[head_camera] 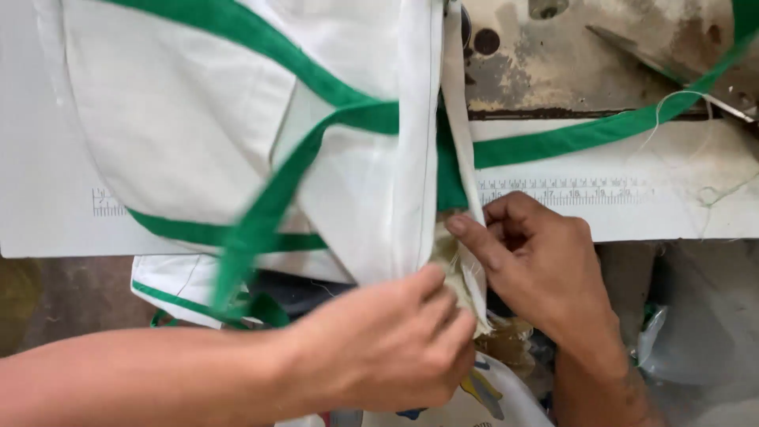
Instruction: Sewing green straps and a zipper onto a white canvas tote bag using an industrial sewing machine.
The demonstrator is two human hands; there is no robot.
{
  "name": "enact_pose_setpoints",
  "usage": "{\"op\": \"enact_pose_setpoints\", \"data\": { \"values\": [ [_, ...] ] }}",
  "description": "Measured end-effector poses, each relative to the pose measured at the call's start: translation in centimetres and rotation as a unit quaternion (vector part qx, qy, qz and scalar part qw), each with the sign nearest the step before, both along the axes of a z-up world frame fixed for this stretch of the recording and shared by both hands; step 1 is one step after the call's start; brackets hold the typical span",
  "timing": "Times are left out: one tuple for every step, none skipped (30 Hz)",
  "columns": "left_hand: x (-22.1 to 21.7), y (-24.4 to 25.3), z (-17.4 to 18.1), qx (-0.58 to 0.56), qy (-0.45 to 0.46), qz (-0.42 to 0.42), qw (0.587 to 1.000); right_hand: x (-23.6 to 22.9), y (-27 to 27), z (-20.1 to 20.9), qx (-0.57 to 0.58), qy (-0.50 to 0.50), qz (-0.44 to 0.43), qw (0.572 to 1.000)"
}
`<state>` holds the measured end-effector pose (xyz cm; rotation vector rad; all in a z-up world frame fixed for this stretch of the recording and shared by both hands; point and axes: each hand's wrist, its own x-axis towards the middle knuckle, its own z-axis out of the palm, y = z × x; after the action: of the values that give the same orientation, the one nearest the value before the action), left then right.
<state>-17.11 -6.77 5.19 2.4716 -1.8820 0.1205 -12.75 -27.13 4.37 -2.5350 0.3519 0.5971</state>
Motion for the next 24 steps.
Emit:
{"op": "enact_pose_setpoints", "data": {
  "values": [
    [1.2,0.7,0.8,-0.084,0.041,-0.001,0.996,-0.1,-0.1,-0.1,0.01,-0.013,0.024,1.0],
    [2.3,1.4,1.6,-0.167,0.082,-0.002,0.983,-0.2,-0.1,-0.3,0.019,-0.027,0.047,0.998],
    [3.8,1.8,1.1,-0.167,0.08,-0.005,0.983,-0.3,0.1,0.0,0.019,-0.029,0.045,0.998],
    [5.4,2.1,0.6,-0.242,0.097,0.023,0.965,-0.4,0.3,0.3,0.02,0.005,0.014,1.0],
    [6.7,2.5,0.2,-0.316,0.115,0.056,0.94,-0.4,0.6,0.6,0.021,0.042,-0.013,0.999],
    [6.7,2.8,-0.9,-0.316,0.117,0.058,0.94,-0.8,0.2,-0.1,0.021,0.045,-0.011,0.999],
    [6.6,3.1,-2.0,-0.228,0.113,0.152,0.955,-1.2,-0.2,-0.9,0.031,0.008,-0.008,0.999],
    [6.6,3.4,-3.0,-0.135,0.108,0.242,0.955,-1.5,-0.6,-1.6,0.042,-0.029,-0.005,0.999],
    [6.4,3.3,-3.1,-0.134,0.106,0.239,0.956,-1.3,-0.5,-1.3,0.043,-0.032,-0.007,0.999],
    [6.3,3.2,-3.2,-0.133,0.089,0.251,0.955,-1.1,-0.3,-1.1,-0.003,-0.017,0.017,1.0],
    [5.7,3.2,-3.4,-0.133,0.078,0.266,0.952,-1.2,-0.2,-0.8,-0.051,0.005,0.044,0.998],
    [5.6,2.9,-3.3,-0.132,0.081,0.266,0.951,-0.8,-0.2,-0.2,-0.05,0.008,0.043,0.998],
    [5.5,2.7,-3.1,-0.131,0.077,0.287,0.946,-0.5,-0.3,0.3,-0.006,-0.103,0.103,0.989],
    [5.3,2.4,-3.0,-0.131,0.073,0.309,0.939,-0.1,-0.4,0.9,0.037,-0.213,0.16,0.963],
    [5.3,2.2,-3.0,-0.131,0.072,0.31,0.939,0.5,-0.7,1.0,0.038,-0.214,0.161,0.963],
    [5.3,2.1,-3.1,-0.138,0.054,0.312,0.939,1.1,-0.9,1.1,0.064,-0.277,0.228,0.931],
    [5.3,1.9,-3.1,-0.147,0.034,0.312,0.938,1.8,-1.2,1.2,0.088,-0.338,0.294,0.89],
    [5.0,1.8,-3.4,-0.148,0.033,0.313,0.937,2.2,-1.2,0.7,0.088,-0.339,0.295,0.889],
    [4.9,1.8,-3.6,-0.172,0.007,0.307,0.936,2.6,-1.3,0.2,0.087,-0.309,0.319,0.892],
    [4.7,1.8,-4.0,-0.196,-0.018,0.3,0.933,3.1,-1.4,-0.4,0.086,-0.279,0.342,0.893],
    [4.7,1.8,-4.2,-0.197,-0.018,0.301,0.933,3.2,-1.7,-0.9,0.085,-0.278,0.343,0.893],
    [4.7,1.7,-4.5,-0.223,-0.028,0.301,0.927,3.4,-1.9,-1.5,0.088,-0.333,0.393,0.853],
    [4.4,1.8,-4.7,-0.247,-0.035,0.303,0.92,3.3,-2.2,-2.1,0.094,-0.381,0.442,0.807],
    [4.4,1.8,-4.9,-0.247,-0.031,0.307,0.919,3.6,-2.2,-2.4,0.096,-0.376,0.444,0.808]
  ]
}}
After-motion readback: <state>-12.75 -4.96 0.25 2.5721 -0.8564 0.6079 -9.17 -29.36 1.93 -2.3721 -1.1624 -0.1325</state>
